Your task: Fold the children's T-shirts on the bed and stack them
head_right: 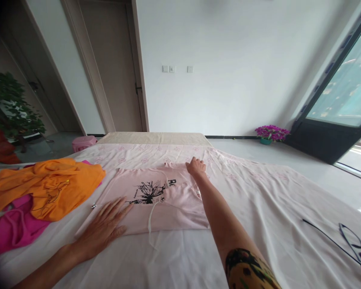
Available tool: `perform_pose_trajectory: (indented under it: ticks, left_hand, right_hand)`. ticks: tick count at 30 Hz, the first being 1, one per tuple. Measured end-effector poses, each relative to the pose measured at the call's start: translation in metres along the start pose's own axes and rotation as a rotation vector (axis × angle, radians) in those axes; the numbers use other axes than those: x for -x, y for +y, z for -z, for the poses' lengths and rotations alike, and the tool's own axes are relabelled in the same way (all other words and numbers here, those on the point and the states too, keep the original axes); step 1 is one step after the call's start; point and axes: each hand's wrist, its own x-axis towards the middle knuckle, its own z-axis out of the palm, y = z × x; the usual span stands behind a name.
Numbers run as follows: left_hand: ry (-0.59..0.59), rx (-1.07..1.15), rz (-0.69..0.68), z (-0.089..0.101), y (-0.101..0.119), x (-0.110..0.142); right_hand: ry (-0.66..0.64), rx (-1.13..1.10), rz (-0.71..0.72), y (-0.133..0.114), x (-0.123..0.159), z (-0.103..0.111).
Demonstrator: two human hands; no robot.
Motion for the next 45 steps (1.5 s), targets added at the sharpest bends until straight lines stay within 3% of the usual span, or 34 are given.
perform_pose_trajectory:
  ticks: [5,8,10,14,17,20,24,29,33,37,39,42,45]
  left_hand:
    - [-0.017,0.061,-0.002,0.002,-0.001,0.001]
    - [-0.021,0.154,0.009,0.003,-0.004,0.003]
    - [-0.021,0.262,0.081,0.004,-0.012,-0.001]
    - [0.055,0.420,0.345,0.005,-0.046,-0.032]
    - [0.095,0.353,0.476,0.005,-0.081,-0.070]
    - [0.070,0.269,0.580,-0.002,-0.109,-0.105]
    - [0.043,0.243,0.677,-0.019,-0.133,-0.131]
    - [-0.014,0.257,0.738,-0.031,-0.152,-0.146]
    - [-0.060,0.295,0.715,-0.022,-0.155,-0.148]
    - [0.044,0.250,0.693,-0.006,-0.145,-0.129]
    - [0.083,0.203,0.591,-0.002,-0.138,-0.114]
    - [-0.003,0.180,0.450,-0.003,-0.129,-0.098]
    - [-0.048,0.172,0.463,-0.002,-0.122,-0.095]
  right_hand:
    - [-0.037,-0.142,0.131,-0.013,0.005,-0.008]
    - [-0.004,-0.334,0.346,0.007,0.024,-0.011]
    - [-0.040,-0.470,0.407,0.028,0.035,-0.010]
    - [-0.034,-0.426,0.189,0.044,0.036,-0.001]
    - [-0.049,-0.276,0.141,0.020,0.023,0.005]
    - [-0.166,-0.219,0.102,-0.011,0.015,0.000]
    - [-0.279,-0.171,0.178,-0.027,0.018,-0.015]
    - [-0.101,-0.273,0.249,-0.015,0.021,-0.016]
    - [-0.099,-0.553,0.301,-0.001,0.031,0.008]
    - [-0.163,-0.824,0.458,0.019,0.058,0.039]
    - [-0.271,-0.749,0.525,0.031,0.073,0.045]
    - [-0.452,-0.468,0.607,0.045,0.090,0.037]
    - [-0.495,-0.403,0.613,0.050,0.098,0.026]
